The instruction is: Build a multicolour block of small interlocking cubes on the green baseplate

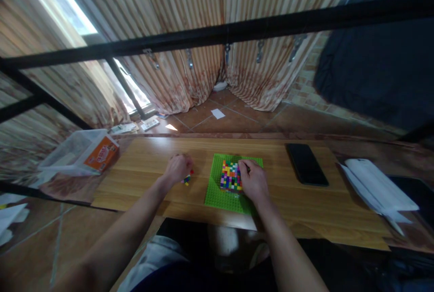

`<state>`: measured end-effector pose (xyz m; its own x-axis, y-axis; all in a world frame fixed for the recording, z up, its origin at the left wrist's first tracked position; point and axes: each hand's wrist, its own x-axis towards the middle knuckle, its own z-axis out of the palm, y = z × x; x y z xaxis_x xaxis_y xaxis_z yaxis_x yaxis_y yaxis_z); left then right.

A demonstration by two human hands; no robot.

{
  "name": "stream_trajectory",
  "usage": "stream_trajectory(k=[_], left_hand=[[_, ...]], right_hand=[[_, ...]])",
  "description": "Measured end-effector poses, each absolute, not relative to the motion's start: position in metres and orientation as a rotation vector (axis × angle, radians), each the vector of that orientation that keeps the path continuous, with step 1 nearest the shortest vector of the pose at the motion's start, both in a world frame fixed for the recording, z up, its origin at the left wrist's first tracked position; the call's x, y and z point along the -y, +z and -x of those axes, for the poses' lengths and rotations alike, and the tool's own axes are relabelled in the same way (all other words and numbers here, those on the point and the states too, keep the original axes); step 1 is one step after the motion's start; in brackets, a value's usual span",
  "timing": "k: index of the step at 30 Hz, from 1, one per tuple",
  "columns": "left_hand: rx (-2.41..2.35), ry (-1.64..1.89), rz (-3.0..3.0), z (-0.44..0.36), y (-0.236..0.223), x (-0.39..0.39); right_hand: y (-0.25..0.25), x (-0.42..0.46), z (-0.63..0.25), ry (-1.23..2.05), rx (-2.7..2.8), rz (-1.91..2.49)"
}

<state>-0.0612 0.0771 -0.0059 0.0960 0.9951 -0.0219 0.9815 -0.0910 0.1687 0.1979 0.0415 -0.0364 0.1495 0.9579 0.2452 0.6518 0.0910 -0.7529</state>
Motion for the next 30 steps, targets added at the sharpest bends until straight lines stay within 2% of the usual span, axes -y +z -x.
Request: stream_trajectory(k=[3, 9, 12, 19, 30], left_hand=[[-1.985, 0.239, -2.215, 0.054, -0.006, -0.073], [-1.595, 0.794, -2.056, 0.025, -0.003, -0.062], [-1.431, 0.945, -2.046, 0.008, 0.000, -0.060], [-1.333, 0.998, -2.140, -0.029, 0.006, -0.062], [-1.254, 1.021, -2.172, -0.048, -0.016, -0.071]], right_hand=[[-0.036, -0.041, -0.198, 0.487, 1.585, 1.628], [-0.035, -0.041, -0.198, 0.468, 1.612, 1.623], [-0.034, -0.041, -0.198, 0.463, 1.630, 1.613], [-0.032, -0.040, -0.197, 0.479, 1.636, 1.610], [-0.031, -0.041, -0.197, 0.488, 1.647, 1.604]])
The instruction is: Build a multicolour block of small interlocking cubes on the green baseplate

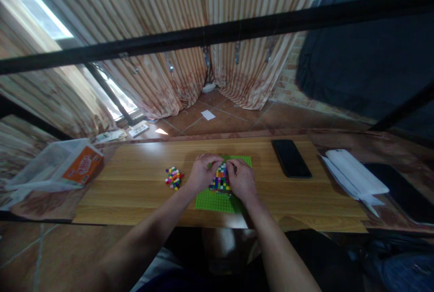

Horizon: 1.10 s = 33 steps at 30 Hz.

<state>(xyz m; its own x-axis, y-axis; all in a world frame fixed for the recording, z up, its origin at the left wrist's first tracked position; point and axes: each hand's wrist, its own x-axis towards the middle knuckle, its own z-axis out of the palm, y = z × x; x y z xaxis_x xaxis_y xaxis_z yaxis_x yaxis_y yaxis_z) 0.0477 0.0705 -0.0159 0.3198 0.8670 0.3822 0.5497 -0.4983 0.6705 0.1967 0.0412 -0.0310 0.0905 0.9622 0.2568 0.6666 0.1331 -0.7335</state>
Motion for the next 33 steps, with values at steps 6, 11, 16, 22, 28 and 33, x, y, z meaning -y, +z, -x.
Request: stream_trajectory(k=[6, 11, 16, 22, 28, 33], left_hand=[[-1.254, 1.077, -2.065, -0.050, -0.024, -0.069], [-1.276, 1.113, -1.956, -0.052, -0.028, -0.068], [-1.226, 1.175, -1.755, -0.056, -0.030, -0.067], [-1.150, 1.230, -1.516, -0.059, -0.038, -0.070], [-1.156, 1.242, -1.423, -0.061, -0.043, -0.072], [-1.179, 1.254, -1.381, -0.063, -0.040, -0.070]], right_hand=[[-0.030, -0.041, -0.196, 0.479, 1.629, 1.590], [-0.032, -0.041, -0.197, 0.476, 1.629, 1.574], [-0.033, -0.041, -0.198, 0.482, 1.634, 1.572], [-0.033, -0.040, -0.198, 0.483, 1.638, 1.571], [-0.035, -0.041, -0.199, 0.489, 1.629, 1.580], [-0.034, -0.041, -0.198, 0.503, 1.626, 1.587]])
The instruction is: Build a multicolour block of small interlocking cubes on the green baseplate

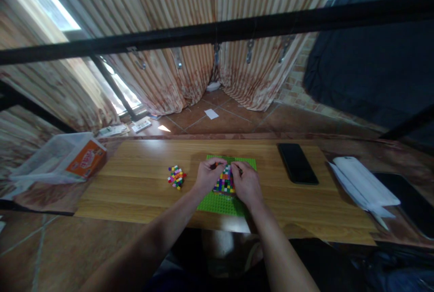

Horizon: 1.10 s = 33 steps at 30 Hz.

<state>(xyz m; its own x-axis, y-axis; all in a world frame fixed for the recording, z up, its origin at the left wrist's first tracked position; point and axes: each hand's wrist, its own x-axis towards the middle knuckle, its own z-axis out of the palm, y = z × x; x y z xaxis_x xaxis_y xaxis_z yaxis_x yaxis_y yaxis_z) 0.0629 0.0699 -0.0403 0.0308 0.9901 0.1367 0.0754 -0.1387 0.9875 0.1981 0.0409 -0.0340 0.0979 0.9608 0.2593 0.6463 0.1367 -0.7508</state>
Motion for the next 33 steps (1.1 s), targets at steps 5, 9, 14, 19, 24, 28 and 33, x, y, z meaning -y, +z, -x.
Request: stream_trajectory(k=[5, 9, 14, 19, 24, 28, 33], left_hand=[[-1.142, 1.265, -1.361, -0.063, -0.044, -0.070], [-1.106, 1.281, -1.351, -0.063, -0.048, -0.070], [-1.126, 1.254, -1.371, -0.063, -0.051, -0.069], [-1.140, 1.247, -1.423, -0.061, -0.054, -0.064], [-1.180, 1.362, -1.465, -0.041, -0.051, -0.052], [-1.388, 1.413, -1.504, 0.006, -0.046, -0.050], [-1.919, 1.240, -1.481, 0.080, -0.046, -0.059]], right_hand=[[-0.035, -0.041, -0.198, 0.497, 1.623, 1.606], [-0.037, -0.041, -0.200, 0.514, 1.632, 1.594], [-0.038, -0.040, -0.200, 0.532, 1.622, 1.592], [-0.038, -0.039, -0.202, 0.541, 1.637, 1.604], [-0.039, -0.039, -0.203, 0.555, 1.638, 1.644], [-0.040, -0.039, -0.204, 0.559, 1.649, 1.656], [-0.042, -0.041, -0.203, 0.514, 1.658, 1.633]])
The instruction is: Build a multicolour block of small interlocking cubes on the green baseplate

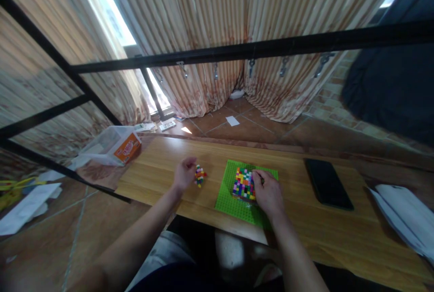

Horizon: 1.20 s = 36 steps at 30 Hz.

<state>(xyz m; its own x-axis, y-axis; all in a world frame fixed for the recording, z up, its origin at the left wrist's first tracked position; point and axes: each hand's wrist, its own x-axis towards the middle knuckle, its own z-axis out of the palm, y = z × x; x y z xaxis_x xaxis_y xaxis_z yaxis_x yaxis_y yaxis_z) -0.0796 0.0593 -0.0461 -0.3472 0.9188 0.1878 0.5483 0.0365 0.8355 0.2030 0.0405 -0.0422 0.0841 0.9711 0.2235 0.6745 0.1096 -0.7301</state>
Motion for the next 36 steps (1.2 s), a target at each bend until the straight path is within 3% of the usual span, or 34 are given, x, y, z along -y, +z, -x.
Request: stream_trajectory(k=[11, 21, 28, 36], left_hand=[[-1.892, 0.879, -1.747, 0.110, -0.037, -0.060], [-1.836, 0.945, -1.688, 0.105, -0.032, -0.052], [-1.463, 1.169, -1.363, 0.060, -0.025, -0.039], [-1.077, 1.148, -1.185, -0.024, -0.006, -0.032]], right_hand=[[-0.040, -0.039, -0.202, 0.491, 1.656, 1.608], [-0.038, -0.039, -0.201, 0.492, 1.613, 1.600], [-0.021, -0.033, -0.200, 0.428, 1.540, 1.393], [-0.007, -0.018, -0.190, 0.482, 1.641, 1.191]])
